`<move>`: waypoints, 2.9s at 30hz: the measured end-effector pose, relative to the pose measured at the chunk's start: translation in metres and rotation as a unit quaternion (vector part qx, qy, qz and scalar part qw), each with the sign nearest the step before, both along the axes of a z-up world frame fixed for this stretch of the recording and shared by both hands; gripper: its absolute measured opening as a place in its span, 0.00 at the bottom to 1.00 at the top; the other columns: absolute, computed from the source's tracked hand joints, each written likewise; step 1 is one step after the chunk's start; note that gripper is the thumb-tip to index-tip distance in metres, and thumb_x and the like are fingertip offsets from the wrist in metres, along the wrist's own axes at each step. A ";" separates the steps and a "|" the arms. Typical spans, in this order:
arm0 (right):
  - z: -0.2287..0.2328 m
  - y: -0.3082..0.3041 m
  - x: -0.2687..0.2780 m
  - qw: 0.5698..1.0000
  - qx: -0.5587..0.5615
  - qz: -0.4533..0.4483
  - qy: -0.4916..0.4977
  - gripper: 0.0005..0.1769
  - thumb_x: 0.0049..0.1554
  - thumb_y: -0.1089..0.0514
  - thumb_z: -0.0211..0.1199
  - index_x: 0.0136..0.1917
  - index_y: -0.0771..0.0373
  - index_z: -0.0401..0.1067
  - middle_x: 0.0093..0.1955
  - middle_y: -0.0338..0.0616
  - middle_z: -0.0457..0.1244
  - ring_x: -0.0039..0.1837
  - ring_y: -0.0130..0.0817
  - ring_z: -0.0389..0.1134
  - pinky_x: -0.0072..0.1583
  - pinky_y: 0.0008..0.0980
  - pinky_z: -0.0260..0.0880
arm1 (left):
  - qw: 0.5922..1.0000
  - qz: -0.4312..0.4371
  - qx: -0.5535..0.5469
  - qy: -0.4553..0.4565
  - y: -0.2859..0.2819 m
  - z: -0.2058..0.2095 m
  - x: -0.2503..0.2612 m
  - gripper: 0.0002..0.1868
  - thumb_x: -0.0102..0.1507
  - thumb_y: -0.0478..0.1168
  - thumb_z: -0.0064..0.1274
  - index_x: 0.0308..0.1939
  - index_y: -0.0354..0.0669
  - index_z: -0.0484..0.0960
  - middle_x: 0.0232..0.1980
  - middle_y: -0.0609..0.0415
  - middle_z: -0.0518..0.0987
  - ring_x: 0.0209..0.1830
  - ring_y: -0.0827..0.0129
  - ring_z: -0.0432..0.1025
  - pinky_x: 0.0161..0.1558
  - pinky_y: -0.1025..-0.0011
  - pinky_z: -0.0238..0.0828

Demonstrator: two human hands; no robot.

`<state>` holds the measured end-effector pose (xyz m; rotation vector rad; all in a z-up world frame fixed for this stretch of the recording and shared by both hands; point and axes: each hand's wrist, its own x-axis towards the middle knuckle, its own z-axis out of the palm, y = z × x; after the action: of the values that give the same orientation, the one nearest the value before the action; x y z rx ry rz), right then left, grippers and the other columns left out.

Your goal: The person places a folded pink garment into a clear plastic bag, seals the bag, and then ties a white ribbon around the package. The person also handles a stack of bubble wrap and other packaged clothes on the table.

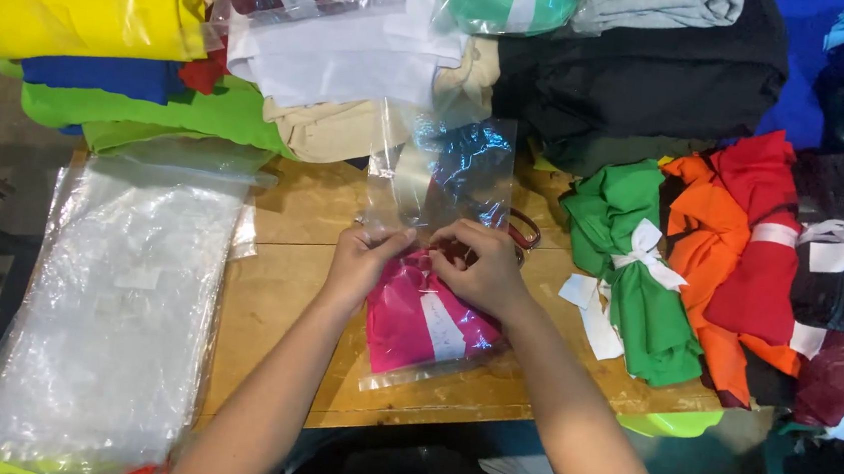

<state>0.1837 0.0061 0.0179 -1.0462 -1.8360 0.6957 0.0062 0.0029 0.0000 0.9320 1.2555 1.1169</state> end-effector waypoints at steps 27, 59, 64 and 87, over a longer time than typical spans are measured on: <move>0.005 -0.006 -0.011 0.977 0.163 -0.049 -0.130 0.03 0.52 0.61 0.71 0.41 0.61 0.78 0.31 0.45 0.68 0.33 0.40 0.72 0.33 0.30 0.71 | 0.988 -0.051 0.097 0.106 -0.001 0.005 -0.002 0.07 0.62 0.40 0.63 0.29 0.48 0.91 0.19 0.59 0.78 0.27 0.80 0.66 0.31 0.79 0.62; -0.018 0.006 -0.008 0.998 -0.048 -0.039 0.010 0.02 0.52 0.61 0.72 0.39 0.60 0.81 0.28 0.45 0.69 0.30 0.32 0.70 0.33 0.27 0.68 | 0.991 -0.030 0.097 0.086 0.000 -0.009 0.000 0.05 0.62 0.37 0.61 0.33 0.46 0.91 0.26 0.60 0.82 0.33 0.79 0.69 0.40 0.75 0.68; -0.006 0.003 -0.008 0.998 -0.044 -0.043 0.006 0.03 0.55 0.62 0.68 0.38 0.59 0.81 0.27 0.45 0.69 0.30 0.34 0.70 0.32 0.27 0.68 | 0.993 -0.030 0.091 0.066 0.004 -0.011 0.000 0.05 0.63 0.38 0.61 0.34 0.48 0.91 0.27 0.60 0.84 0.33 0.81 0.69 0.39 0.77 0.69; 0.000 -0.007 -0.012 0.987 0.135 -0.036 -0.080 0.04 0.54 0.63 0.73 0.44 0.62 0.79 0.32 0.46 0.69 0.30 0.38 0.70 0.28 0.28 0.66 | 0.998 0.015 0.030 -0.049 0.012 -0.025 -0.004 0.08 0.62 0.42 0.64 0.40 0.43 0.91 0.32 0.53 0.86 0.34 0.76 0.79 0.38 0.75 0.78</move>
<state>0.1715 -0.0010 0.0182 -1.0059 -1.9546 0.3145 0.0022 0.0146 -0.0249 0.8949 1.1644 1.2155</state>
